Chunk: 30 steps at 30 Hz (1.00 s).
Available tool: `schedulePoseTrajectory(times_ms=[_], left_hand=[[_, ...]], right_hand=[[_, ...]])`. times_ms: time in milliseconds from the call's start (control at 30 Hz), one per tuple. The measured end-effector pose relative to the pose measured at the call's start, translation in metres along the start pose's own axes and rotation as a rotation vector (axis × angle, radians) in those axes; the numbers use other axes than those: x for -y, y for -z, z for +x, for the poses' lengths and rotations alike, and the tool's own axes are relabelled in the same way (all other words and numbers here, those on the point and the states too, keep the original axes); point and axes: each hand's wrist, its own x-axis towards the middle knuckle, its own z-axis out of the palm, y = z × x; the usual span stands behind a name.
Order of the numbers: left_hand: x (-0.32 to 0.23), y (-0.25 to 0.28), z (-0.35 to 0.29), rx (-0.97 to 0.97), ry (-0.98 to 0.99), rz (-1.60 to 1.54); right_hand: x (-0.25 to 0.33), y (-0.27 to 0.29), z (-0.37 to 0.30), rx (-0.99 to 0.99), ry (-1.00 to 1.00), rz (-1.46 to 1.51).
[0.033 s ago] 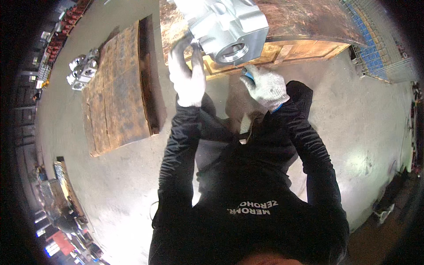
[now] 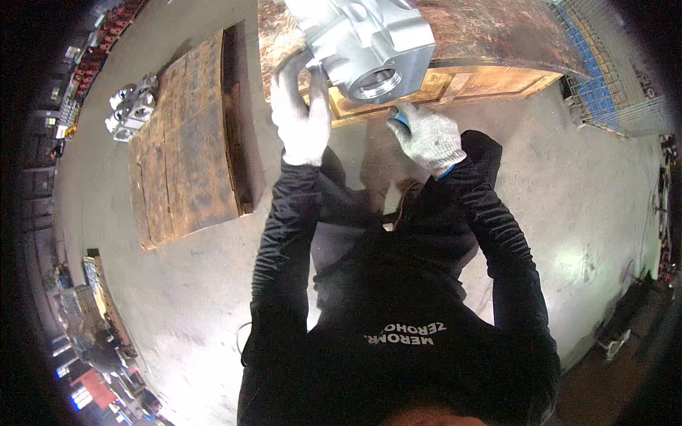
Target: The person sits on the floor and cleans a silver metal part using a red abrasive pad. They rotate the part to wipe different surfaces and edges, then place it on a wooden pallet and repeat the process with another similar part.
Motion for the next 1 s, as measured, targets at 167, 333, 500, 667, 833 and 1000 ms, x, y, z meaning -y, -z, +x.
schedulePoseTrajectory(times_ms=[167,333,500,667,833,1000], left_hand=[[0.009,0.003,0.02,0.101,-0.055,-0.009],[0.016,-0.009,0.026,0.146,-0.188,-0.077],[0.003,0.0,0.028,0.195,-0.285,-0.003],[-0.017,0.013,0.029,0.255,-0.089,-0.019],[-0.003,0.007,0.026,0.242,-0.164,0.004],[0.034,-0.007,0.019,0.179,-0.268,0.07]], right_hand=[[0.01,0.013,0.017,-0.004,0.013,-0.031],[0.006,0.007,0.02,-0.023,0.026,-0.08],[0.011,-0.01,0.012,-0.008,-0.029,-0.099],[0.017,-0.033,0.005,-0.058,-0.08,-0.117],[0.014,-0.045,0.004,-0.077,-0.08,-0.126],[-0.031,-0.082,-0.026,0.147,0.038,-0.214]])
